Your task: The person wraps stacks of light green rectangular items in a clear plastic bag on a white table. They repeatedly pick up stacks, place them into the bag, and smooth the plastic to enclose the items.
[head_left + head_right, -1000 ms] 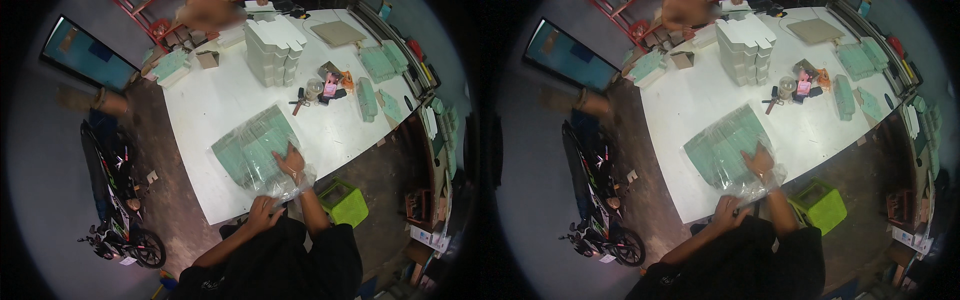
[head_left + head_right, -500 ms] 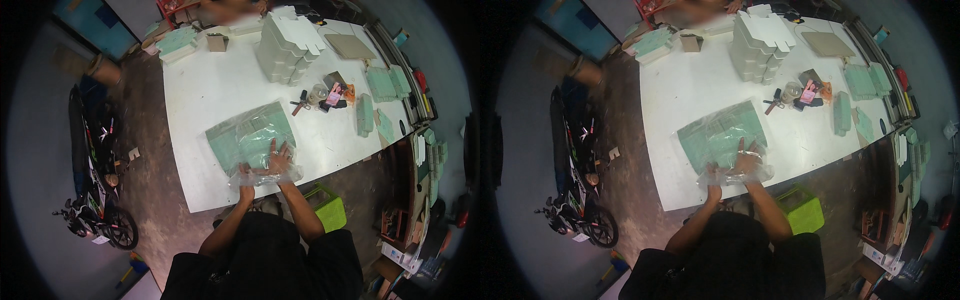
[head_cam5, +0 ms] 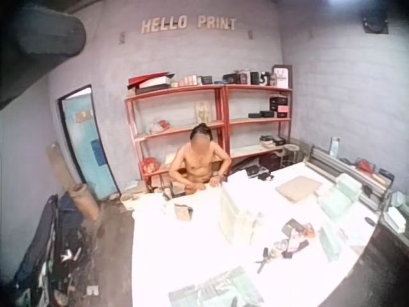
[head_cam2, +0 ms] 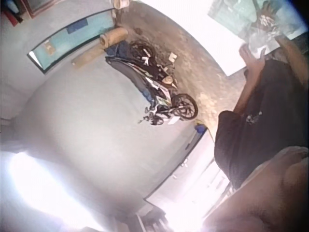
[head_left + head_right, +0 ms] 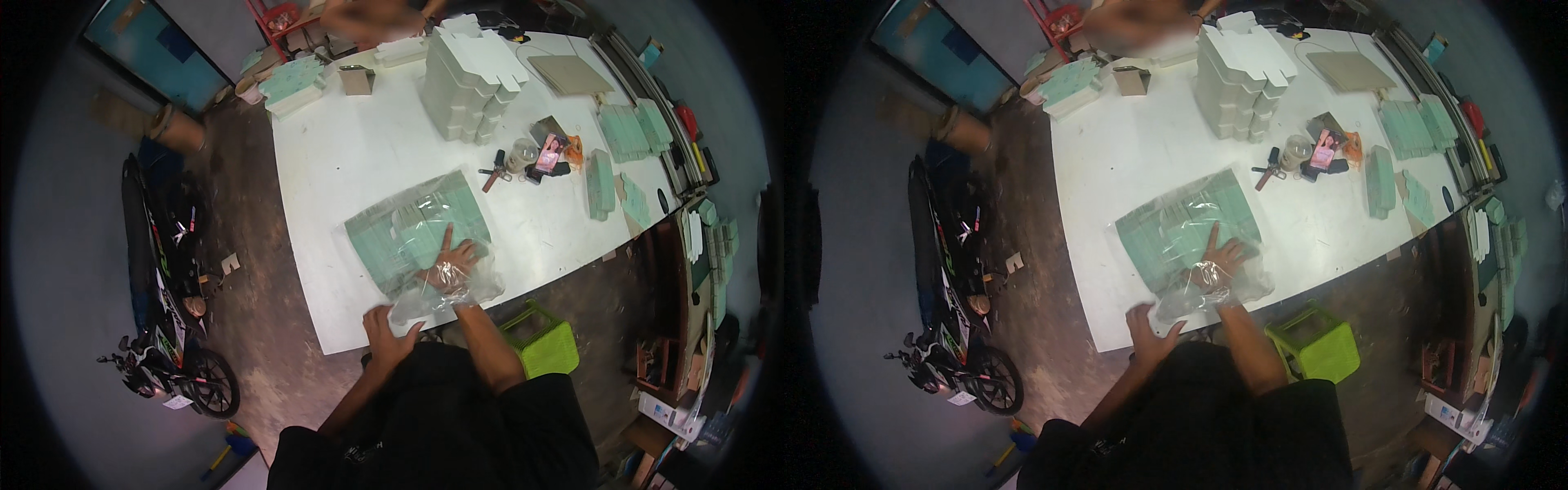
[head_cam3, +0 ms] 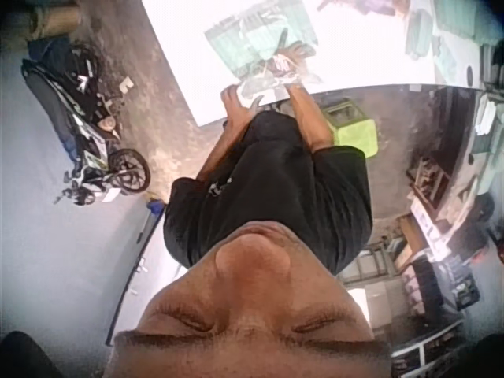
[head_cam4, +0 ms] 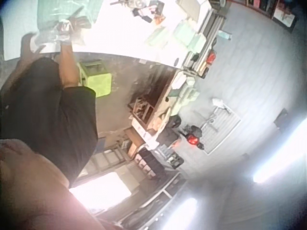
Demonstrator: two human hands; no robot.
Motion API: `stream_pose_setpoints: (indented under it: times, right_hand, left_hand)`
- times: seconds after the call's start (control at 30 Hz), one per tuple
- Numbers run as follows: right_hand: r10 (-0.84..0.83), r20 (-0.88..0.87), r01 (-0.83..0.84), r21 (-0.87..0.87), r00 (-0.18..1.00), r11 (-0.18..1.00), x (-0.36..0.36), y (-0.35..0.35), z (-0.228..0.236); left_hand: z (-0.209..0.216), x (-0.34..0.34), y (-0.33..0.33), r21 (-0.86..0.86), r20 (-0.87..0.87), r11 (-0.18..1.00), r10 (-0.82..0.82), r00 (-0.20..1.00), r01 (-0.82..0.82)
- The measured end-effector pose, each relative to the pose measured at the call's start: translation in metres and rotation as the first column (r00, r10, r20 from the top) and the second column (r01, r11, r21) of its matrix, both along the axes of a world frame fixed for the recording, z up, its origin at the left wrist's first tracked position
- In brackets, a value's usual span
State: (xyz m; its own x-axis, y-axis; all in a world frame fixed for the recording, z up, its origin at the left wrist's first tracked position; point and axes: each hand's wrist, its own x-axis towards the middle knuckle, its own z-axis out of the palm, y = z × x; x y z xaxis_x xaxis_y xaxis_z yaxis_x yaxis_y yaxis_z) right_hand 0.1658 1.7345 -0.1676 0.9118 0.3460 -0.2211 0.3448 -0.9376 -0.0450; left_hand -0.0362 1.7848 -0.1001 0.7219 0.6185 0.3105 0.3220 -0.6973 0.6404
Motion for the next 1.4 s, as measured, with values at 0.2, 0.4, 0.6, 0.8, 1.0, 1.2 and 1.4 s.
stream_pose_setpoints:
  times: [0.2, 0.4, 0.6, 0.8, 1.0, 1.2, 1.4]
  right_hand:
    - [-0.032, -0.127, 0.042, 0.074, 0.991, 0.996, 0.001, 0.016, 0.023]
    - [-0.074, -0.059, 0.088, 0.291, 0.996, 0.953, 0.002, -0.003, 0.009]
    - [-0.213, 0.039, 0.195, 0.267, 0.976, 0.944, 0.012, -0.007, 0.008]
    - [-0.159, 0.091, 0.126, 0.296, 0.983, 0.947, 0.029, -0.002, 0.007]
    - [-0.004, 0.119, -0.033, 0.305, 0.993, 0.952, 0.050, 0.012, -0.004]
    - [-0.001, 0.218, -0.077, 0.349, 0.976, 0.934, 0.047, 0.008, -0.026]
    - [0.077, 0.079, -0.099, 0.322, 0.994, 0.941, 0.047, 0.005, 0.022]
  left_hand:
    - [-0.041, 0.036, 0.021, -0.049, -0.096, 0.930, -0.368, 0.925, 0.364]
    - [-0.028, 0.018, 0.014, -0.302, -0.046, 0.801, -0.553, 0.832, 0.516]
    - [0.002, 0.001, 0.021, -0.317, -0.018, 0.772, -0.586, 0.810, 0.551]
    - [-0.003, 0.003, 0.017, -0.245, 0.001, 0.699, -0.693, 0.721, 0.672]
    - [-0.001, 0.006, 0.018, -0.260, -0.024, 0.660, -0.734, 0.679, 0.705]
    - [-0.008, 0.014, 0.011, -0.274, -0.141, 0.752, -0.648, 0.748, 0.599]
    - [-0.013, 0.025, 0.004, -0.405, -0.205, 0.778, -0.588, 0.782, 0.479]
